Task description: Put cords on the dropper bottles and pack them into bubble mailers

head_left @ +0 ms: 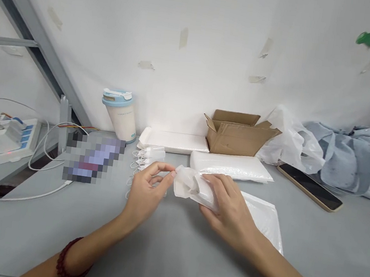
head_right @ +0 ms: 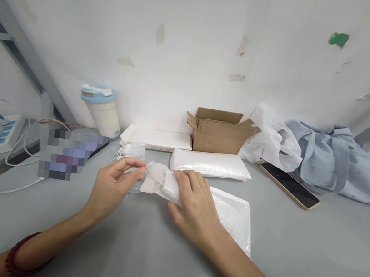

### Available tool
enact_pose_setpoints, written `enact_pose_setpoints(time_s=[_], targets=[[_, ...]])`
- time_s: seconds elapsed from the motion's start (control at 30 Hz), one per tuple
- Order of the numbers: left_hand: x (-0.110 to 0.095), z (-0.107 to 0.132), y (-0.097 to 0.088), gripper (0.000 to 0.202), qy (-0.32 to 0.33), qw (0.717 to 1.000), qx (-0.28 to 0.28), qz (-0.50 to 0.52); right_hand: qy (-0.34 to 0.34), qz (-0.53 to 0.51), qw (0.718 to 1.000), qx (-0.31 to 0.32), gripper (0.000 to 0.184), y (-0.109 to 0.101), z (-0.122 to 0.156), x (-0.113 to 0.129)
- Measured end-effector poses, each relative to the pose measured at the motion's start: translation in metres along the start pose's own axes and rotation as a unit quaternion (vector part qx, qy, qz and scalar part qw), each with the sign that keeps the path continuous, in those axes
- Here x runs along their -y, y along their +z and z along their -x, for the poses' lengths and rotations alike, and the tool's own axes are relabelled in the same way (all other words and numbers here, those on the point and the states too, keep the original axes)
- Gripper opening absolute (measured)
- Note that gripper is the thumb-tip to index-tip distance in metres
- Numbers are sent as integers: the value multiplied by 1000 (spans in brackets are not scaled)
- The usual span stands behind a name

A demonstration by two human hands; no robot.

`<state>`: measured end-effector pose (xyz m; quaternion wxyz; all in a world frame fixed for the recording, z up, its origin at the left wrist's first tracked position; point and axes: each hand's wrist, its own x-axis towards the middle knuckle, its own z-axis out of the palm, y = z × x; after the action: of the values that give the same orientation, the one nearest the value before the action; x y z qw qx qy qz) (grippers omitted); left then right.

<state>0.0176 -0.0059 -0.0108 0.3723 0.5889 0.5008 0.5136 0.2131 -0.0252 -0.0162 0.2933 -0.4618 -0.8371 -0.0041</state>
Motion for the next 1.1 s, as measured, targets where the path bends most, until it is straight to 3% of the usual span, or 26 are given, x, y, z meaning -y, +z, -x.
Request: enact_pose_setpoints(time_s=[0.2, 0.37, 0.5, 0.97, 1.1], targets=[[-5, -3, -4, 16, 25, 999, 1, -21, -19, -4, 1000, 4, 49, -3, 0, 1], [-1, -7, -4, 30, 11, 1000, 10, -5, -32, -9, 999, 8, 50, -3, 1, 2], [-2, -8, -5, 24, -24, 1000, 7, -6, -34, -12, 999, 7, 50, -2, -1, 2], [-8, 0, -4, 14, 23, 998, -6, -54, -3, 3, 1000, -20, 46, -1, 0, -3], [-4, -3, -3, 9, 53, 997, 31, -37, 2, 5, 999, -35, 46, -1, 0, -4]])
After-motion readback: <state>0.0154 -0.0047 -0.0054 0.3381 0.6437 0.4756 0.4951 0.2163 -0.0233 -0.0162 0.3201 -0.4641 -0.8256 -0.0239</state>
